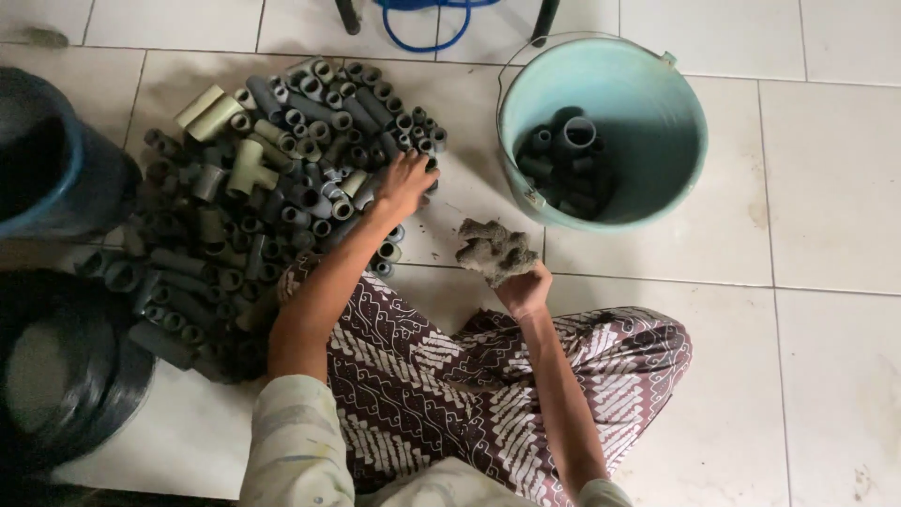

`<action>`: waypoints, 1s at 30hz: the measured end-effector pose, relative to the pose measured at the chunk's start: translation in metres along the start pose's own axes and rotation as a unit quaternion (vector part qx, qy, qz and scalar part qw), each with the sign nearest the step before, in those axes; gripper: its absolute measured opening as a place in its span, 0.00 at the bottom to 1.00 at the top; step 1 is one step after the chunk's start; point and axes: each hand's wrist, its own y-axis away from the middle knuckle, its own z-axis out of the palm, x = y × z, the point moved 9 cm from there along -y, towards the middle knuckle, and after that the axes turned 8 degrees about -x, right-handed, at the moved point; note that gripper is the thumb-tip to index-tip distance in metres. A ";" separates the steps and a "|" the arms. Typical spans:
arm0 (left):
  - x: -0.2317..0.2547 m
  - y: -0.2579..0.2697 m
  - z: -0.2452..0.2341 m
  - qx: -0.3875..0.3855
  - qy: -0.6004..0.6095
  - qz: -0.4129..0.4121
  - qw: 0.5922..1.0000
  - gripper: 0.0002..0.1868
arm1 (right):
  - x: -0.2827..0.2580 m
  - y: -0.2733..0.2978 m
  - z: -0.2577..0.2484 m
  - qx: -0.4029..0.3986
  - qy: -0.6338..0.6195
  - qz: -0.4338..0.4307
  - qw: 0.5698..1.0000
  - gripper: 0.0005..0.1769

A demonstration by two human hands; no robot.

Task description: Cleaning and inspecting PVC pipe fittings with a cloth before placing them into a bucket

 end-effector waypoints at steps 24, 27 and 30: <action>0.093 0.124 -0.102 0.304 0.531 -0.014 0.791 0.12 | -0.003 0.051 0.100 -0.104 0.525 -0.079 0.841 0.14; 0.119 0.124 -0.103 0.256 0.507 0.050 0.821 0.14 | -0.013 0.029 0.053 -0.022 0.406 -0.121 0.906 0.16; 0.135 0.135 -0.137 0.241 0.473 0.090 0.843 0.15 | -0.030 -0.005 -0.038 0.002 0.366 -0.186 0.912 0.20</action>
